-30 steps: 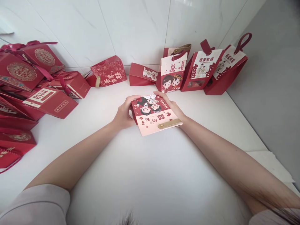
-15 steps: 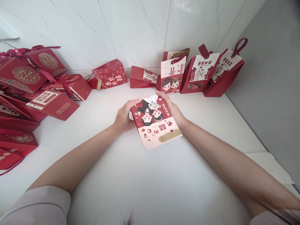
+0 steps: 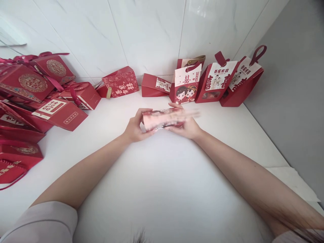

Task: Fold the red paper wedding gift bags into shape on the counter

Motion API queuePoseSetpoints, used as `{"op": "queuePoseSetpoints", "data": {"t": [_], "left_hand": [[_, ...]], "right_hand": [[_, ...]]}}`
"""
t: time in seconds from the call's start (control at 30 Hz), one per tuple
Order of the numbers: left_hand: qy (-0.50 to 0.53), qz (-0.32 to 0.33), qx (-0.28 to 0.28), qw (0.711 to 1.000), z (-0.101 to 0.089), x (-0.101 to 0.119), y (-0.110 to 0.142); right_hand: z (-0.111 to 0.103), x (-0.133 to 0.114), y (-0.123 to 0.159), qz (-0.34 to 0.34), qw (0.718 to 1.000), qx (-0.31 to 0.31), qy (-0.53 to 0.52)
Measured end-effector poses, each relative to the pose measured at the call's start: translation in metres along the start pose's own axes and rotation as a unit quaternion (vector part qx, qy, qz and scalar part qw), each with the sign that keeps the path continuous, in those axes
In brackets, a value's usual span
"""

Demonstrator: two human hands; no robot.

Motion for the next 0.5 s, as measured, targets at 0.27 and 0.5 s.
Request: {"op": "queuePoseSetpoints", "data": {"t": [0.27, 0.5], "left_hand": [[0.031, -0.124, -0.046, 0.991, 0.000, -0.017, 0.002], [-0.020, -0.151, -0.067, 0.986, -0.002, -0.014, 0.002]], "right_hand": [[-0.005, 0.001, -0.003, 0.038, 0.999, 0.001, -0.019], [-0.007, 0.002, -0.003, 0.059, 0.998, 0.022, -0.024]]}}
Point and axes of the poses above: each hand's wrist, its own y-axis away from the middle knuckle, its own z-axis out of the palm, x = y × z, the point moved 4 cm from there along -y, towards the middle knuckle, and after that the axes turned 7 degrees about -y, right-handed, at the moved point
